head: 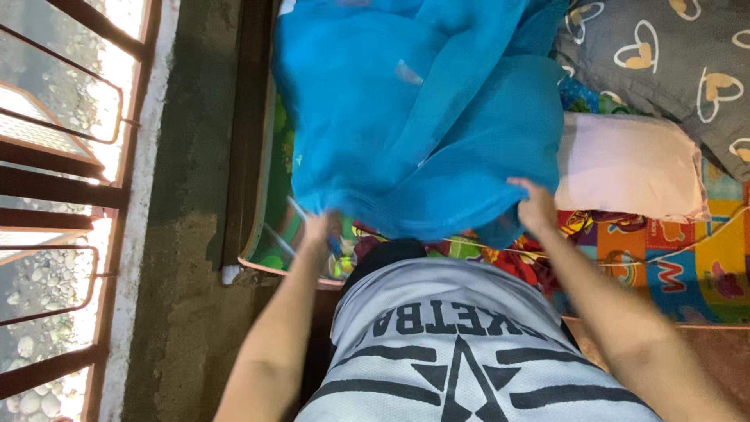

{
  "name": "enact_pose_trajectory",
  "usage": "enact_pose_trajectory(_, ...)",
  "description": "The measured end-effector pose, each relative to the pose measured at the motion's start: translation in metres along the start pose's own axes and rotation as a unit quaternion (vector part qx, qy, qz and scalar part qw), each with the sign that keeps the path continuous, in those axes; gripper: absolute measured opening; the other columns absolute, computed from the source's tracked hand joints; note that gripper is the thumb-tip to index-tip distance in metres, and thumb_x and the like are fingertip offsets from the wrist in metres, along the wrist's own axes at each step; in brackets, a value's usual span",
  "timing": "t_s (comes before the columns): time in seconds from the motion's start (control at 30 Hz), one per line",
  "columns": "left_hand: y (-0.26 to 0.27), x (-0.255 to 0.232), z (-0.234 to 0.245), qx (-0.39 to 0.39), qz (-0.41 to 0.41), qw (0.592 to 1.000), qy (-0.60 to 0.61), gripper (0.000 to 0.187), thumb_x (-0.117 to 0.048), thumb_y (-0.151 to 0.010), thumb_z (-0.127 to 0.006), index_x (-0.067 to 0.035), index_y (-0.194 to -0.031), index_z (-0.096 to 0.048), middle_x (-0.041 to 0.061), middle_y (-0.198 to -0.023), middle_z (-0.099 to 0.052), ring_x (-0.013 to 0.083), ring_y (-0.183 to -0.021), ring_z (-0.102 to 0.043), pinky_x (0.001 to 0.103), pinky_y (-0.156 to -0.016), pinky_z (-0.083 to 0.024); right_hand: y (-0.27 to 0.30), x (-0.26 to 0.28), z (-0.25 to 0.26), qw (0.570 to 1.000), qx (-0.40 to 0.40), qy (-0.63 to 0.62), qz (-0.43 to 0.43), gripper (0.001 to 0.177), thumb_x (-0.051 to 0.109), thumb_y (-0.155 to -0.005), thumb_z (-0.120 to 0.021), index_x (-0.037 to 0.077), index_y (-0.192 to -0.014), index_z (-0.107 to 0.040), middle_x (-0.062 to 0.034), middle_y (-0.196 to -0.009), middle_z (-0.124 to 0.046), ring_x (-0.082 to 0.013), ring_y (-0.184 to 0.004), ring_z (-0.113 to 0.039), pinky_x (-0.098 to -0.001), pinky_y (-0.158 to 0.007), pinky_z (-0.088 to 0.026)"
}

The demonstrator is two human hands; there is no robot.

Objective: The person unties a mosquito net from a wooden beam, gathers the fabric over a bed, folds the blue mesh material into a compact shape, and secures it with its attached ties.

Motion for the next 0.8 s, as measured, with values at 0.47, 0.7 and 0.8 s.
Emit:
enact_pose_trajectory(0.47,0.176,-0.372,-0.214,0.295,-0.077,0.928,-0.215,0.043,-0.01,-0.093,-0.067,-0.018,-0.061,-0.04,-0.007,-0.05,-0.034,0.0054,-0.044,-0.029,0.027,-0.044,-0.022,-0.135,0.234,0.35,0.837,-0.425,0.088,0.333,0.068,-0.017,-0.077,-0.05,0.004,-0.136,-0.077,-0.0142,-0.144,-0.069,-0.0385,-0.137,-0.052,-0.0528,-0.114,-0.033)
enact_pose_trajectory(0.7,0.194,-0.4,-0.181,0.372,-0.063,0.926,0.014,0.043,-0.019,-0.105,-0.058,-0.018,-0.065,-0.041,-0.008,-0.051,-0.034,0.0048,-0.044,-0.03,0.024,-0.05,-0.027,-0.109,0.22,0.118,0.946,-0.018,0.163,0.278,0.073,-0.018,-0.073,-0.054,0.017,-0.136,-0.068,-0.0102,-0.133,-0.067,-0.0296,-0.13,-0.056,-0.0478,-0.102,-0.044)
enact_pose_trajectory(0.8,0.191,-0.39,-0.168,0.318,-0.058,0.943,0.085,0.043,-0.019,-0.105,-0.058,-0.019,-0.066,-0.04,-0.01,-0.052,-0.033,0.0025,-0.044,-0.03,0.021,-0.049,-0.027,-0.089,0.196,0.062,0.955,-0.007,0.115,0.272,0.061,-0.015,-0.074,-0.053,0.014,-0.125,-0.07,-0.0118,-0.12,-0.065,-0.0315,-0.114,-0.058,-0.0424,-0.101,-0.049)
Point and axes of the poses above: each hand's wrist, its own y-axis away from the middle knuckle, its own z-axis out of the back of the hand, x = y × z, the point moved 8 cm from there along -y, towards the middle knuckle
